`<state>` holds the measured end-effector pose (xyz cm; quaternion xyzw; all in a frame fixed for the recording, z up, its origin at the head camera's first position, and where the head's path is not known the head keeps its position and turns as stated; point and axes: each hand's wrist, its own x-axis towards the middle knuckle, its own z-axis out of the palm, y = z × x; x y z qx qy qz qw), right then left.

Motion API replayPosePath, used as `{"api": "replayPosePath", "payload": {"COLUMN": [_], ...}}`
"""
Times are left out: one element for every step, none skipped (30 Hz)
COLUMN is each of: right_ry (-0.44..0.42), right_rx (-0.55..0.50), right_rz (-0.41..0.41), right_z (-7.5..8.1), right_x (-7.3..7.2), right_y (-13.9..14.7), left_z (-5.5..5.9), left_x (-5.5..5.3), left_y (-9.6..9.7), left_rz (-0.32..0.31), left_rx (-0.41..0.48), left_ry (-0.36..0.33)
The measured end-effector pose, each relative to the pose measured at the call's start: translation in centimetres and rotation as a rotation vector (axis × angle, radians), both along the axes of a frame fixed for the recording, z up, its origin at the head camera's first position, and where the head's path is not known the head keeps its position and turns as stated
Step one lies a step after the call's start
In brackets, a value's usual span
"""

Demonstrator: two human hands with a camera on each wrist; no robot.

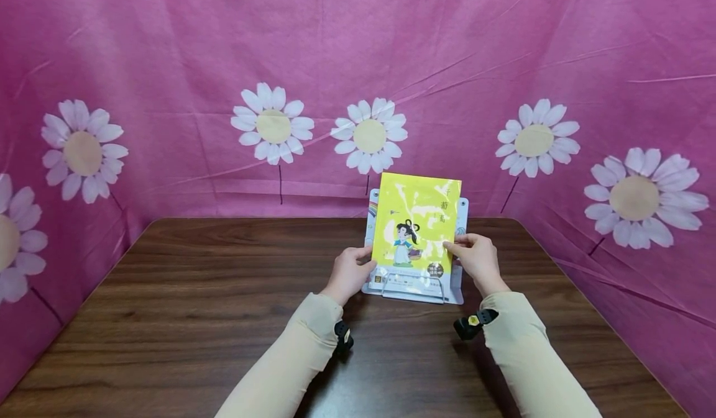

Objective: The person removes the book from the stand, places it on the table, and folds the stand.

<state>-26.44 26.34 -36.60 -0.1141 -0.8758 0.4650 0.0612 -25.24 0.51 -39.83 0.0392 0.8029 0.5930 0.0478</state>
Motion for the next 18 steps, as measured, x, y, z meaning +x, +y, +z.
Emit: {"api": "replayPosePath", "payload": {"right_ry": [0.004, 0.008, 0.012, 0.016, 0.019, 0.026, 0.033, 0.037, 0.044, 0.051, 0.057, 0.065, 0.072, 0.077, 0.081, 0.084, 0.086, 0.090], "right_rx": [0.002, 0.002, 0.001, -0.004, -0.007, -0.011, -0.014, -0.018, -0.020, -0.024, -0.024, -0.026, -0.029, -0.035, -0.042, -0.048, -0.055, -0.062], "right_rz": [-0.002, -0.007, -0.012, -0.020, -0.027, -0.034, -0.040, -0.046, -0.050, -0.055, -0.058, -0.062, -0.066, -0.070, -0.075, -0.080, -0.084, -0.088], "right_z": [0.03, 0.08, 0.12, 0.16, 0.19, 0.23, 0.29, 0.35, 0.41, 0.45, 0.50, 0.56, 0.59, 0.63, 0.64, 0.64, 0.65, 0.64], "right_x": [0.01, 0.03, 0.02, 0.00, -0.03, -0.05, -0.06, -0.07, -0.10, -0.13, -0.16, -0.16, -0.19, -0.20, -0.22, -0.24, -0.24, -0.26], "right_y": [-0.05, -0.12, -0.18, -0.22, -0.26, -0.31, -0.36, -0.40, -0.45, -0.46, -0.48, -0.52, -0.55, -0.58, -0.61, -0.64, -0.69, -0.73], "left_z": [-0.03, -0.06, -0.05, -0.05, -0.03, -0.03, -0.04, -0.04, -0.03, -0.03, -0.04, -0.05, -0.06, -0.06, -0.05, -0.06, -0.07, -0.05], "left_x": [0.01, 0.01, 0.03, 0.03, 0.03, 0.03, 0.03, 0.03, 0.03, 0.01, -0.02, -0.05, -0.08, -0.11, -0.15, -0.19, -0.22, -0.25], "left_y": [0.02, 0.04, 0.06, 0.10, 0.11, 0.11, 0.11, 0.10, 0.07, 0.04, 0.01, -0.03, -0.06, -0.10, -0.12, -0.15, -0.16, -0.17], "left_rz": [0.003, 0.006, 0.010, 0.014, 0.017, 0.019, 0.021, 0.024, 0.027, 0.030, 0.032, 0.034, 0.035, 0.034, 0.034, 0.034, 0.035, 0.036], "left_rx": [0.001, -0.001, 0.000, -0.001, 0.001, 0.003, 0.006, 0.011, 0.018, 0.027, 0.034, 0.043, 0.053, 0.063, 0.074, 0.086, 0.097, 0.112], "left_ry": [0.007, 0.015, 0.019, 0.023, 0.026, 0.036, 0.043, 0.050, 0.050, 0.051, 0.052, 0.053, 0.051, 0.049, 0.047, 0.047, 0.046, 0.045]}}
